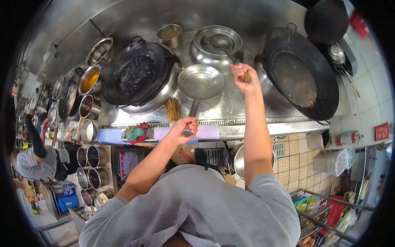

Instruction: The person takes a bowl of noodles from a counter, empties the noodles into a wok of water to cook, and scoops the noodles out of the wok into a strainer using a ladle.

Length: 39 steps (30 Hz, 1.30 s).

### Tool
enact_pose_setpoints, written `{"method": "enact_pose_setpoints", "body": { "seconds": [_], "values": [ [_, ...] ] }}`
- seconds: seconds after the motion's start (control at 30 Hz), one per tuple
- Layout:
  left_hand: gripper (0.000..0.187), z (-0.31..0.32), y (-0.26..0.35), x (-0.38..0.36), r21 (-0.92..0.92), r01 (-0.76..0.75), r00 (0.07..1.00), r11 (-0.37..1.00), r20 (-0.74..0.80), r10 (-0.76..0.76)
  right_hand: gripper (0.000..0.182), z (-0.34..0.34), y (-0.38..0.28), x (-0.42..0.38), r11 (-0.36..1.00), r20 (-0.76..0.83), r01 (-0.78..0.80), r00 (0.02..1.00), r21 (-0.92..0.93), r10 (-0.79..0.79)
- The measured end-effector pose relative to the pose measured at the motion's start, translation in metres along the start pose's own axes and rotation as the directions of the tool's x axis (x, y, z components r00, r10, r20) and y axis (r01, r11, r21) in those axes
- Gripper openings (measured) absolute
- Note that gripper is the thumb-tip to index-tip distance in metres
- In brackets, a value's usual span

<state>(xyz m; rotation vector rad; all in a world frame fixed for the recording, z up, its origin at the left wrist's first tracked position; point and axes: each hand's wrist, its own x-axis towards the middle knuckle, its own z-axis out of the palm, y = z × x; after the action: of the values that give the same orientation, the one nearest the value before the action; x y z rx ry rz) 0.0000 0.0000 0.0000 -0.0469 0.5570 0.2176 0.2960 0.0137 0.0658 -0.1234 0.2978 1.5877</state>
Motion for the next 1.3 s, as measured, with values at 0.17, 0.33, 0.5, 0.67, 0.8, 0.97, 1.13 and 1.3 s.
{"method": "enact_pose_setpoints", "body": {
  "seconds": [0.17,0.33,0.5,0.67,0.8,0.97,1.13,1.3],
  "values": [
    [0.010,0.036,0.001,-0.007,0.217,-0.084,0.985,0.972,-0.129,0.114,0.030,-0.010,0.025,-0.075,0.977,0.043,-0.034,0.998,-0.211,0.044],
    [0.011,0.048,0.005,0.002,0.090,-0.024,0.997,0.996,-0.070,0.030,0.025,-0.051,0.055,-0.143,0.914,-0.092,0.013,0.994,-0.406,-0.055],
    [0.009,0.049,-0.003,0.017,0.267,-0.078,0.989,0.961,-0.101,0.108,0.020,-0.064,0.104,-0.190,0.694,-0.254,-0.015,0.936,-0.720,-0.243],
    [0.007,0.039,-0.006,0.023,0.449,0.059,0.983,0.892,-0.182,0.026,0.020,-0.105,0.105,-0.183,0.932,-0.142,-0.020,0.989,-0.362,-0.034],
    [0.010,0.022,0.001,0.007,0.601,0.057,0.971,0.798,-0.219,0.096,0.038,-0.157,0.119,-0.173,0.188,-0.243,-0.174,0.855,-0.967,-0.458],
    [0.017,0.022,0.007,-0.012,0.874,-0.085,0.909,0.478,-0.128,0.397,0.054,-0.193,0.119,-0.206,-0.572,0.236,-0.267,0.718,-0.776,-0.655],
    [0.021,0.026,0.001,-0.008,0.966,-0.151,0.882,0.208,0.037,0.470,0.058,-0.204,0.126,-0.203,-0.625,0.103,-0.335,0.823,-0.705,-0.558],
    [0.021,0.024,-0.001,-0.018,0.935,-0.168,0.863,0.312,-0.013,0.504,0.059,-0.202,0.130,-0.192,-0.664,0.148,-0.287,0.842,-0.691,-0.518]
  ]
}}
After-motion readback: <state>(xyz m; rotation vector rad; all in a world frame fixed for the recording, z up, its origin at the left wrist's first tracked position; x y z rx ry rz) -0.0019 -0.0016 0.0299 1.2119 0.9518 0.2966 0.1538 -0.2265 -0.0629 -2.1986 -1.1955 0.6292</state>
